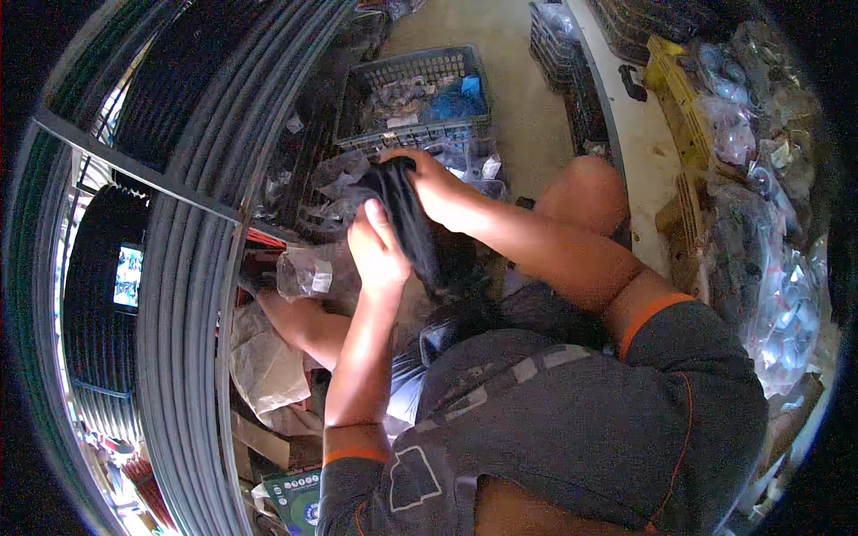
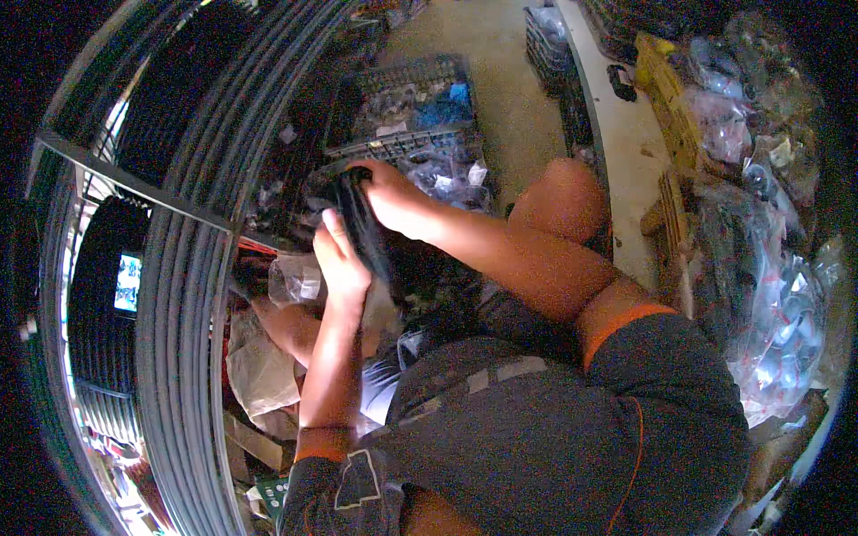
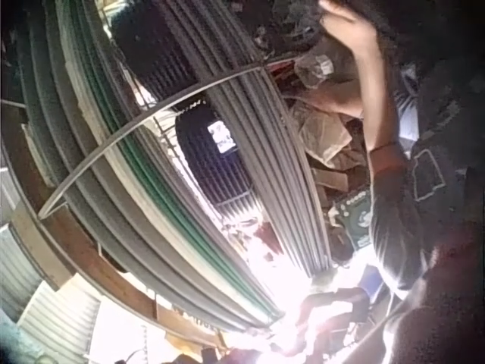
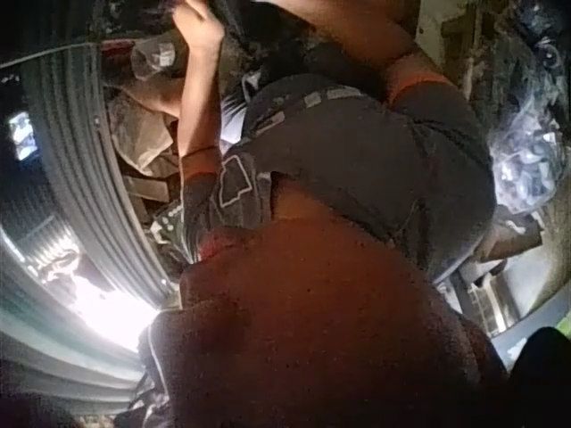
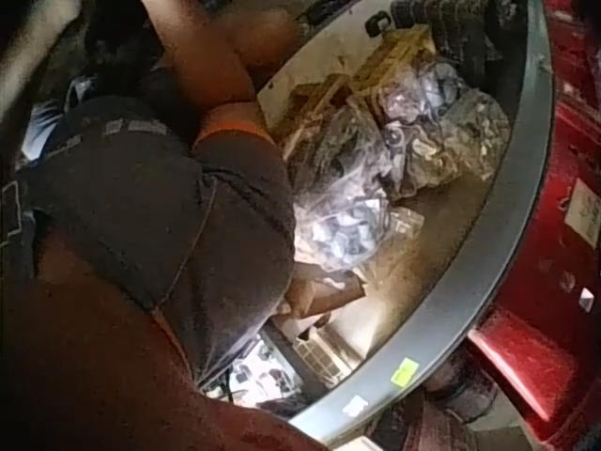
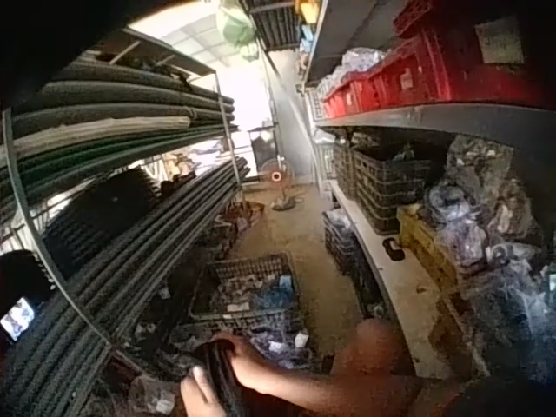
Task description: Checking and fitting a gray plastic component onto a black garment piece in a warehouse setting.
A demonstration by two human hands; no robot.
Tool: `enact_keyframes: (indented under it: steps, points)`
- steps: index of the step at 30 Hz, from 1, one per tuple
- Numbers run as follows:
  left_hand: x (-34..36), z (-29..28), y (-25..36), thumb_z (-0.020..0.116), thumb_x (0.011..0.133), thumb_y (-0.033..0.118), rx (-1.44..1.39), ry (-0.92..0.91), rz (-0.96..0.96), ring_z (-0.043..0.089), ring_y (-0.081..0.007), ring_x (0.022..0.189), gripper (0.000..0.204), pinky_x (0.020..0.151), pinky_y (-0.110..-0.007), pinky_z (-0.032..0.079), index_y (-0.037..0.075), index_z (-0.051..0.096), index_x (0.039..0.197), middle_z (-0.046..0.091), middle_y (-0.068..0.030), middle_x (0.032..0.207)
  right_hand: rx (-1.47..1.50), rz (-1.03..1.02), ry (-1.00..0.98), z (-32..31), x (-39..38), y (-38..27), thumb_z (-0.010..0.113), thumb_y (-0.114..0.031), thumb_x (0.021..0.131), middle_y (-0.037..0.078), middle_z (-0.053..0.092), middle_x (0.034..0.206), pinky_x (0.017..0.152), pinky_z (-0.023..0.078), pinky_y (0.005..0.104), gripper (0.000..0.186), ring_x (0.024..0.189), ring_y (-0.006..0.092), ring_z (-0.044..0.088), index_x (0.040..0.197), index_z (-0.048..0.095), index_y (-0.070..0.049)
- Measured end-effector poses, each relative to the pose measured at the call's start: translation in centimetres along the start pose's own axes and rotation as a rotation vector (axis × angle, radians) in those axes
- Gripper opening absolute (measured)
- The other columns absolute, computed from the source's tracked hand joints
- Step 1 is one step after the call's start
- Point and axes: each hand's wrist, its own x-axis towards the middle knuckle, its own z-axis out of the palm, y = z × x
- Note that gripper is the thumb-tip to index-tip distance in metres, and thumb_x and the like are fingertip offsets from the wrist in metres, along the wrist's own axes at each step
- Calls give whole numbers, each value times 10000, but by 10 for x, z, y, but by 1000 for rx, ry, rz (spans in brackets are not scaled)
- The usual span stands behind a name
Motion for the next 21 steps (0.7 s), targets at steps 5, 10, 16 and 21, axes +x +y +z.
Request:
enact_keyframes:
  steps: [5,10,16,21]
  points:
    - [12,-13,-28,443,972,345,252,-30,279,592,-486,606,381,552,-542,477,-18,538,909,581,-265,656,338,555,-189,-16,3,10,549,-218,927,47,642,681,497,490,300,208,540,150,598,832,654,-65]
    - [-2,-13,-42,437,991,282,176,-140,232,608,-445,632,348,562,-490,476,-10,545,833,587,-265,674,193,327,-156,-4,-1,38,546,-202,914,46,624,680,505,457,292,195,561,141,590,833,654,-60]
    - [-33,26,-32,404,1014,500,-778,65,-632,616,-200,914,516,807,-346,513,36,537,1193,620,-98,1084,-757,-393,90,-3,-4,48,729,-113,736,138,671,801,662,509,387,325,711,277,660,1029,607,-42]
    - [-32,-1,-28,393,980,544,-1563,-525,-879,553,-149,506,519,437,-279,463,76,561,1129,616,-54,810,-961,-517,-225,-16,-4,29,794,-159,599,162,622,800,656,487,461,438,754,371,632,947,546,-62]
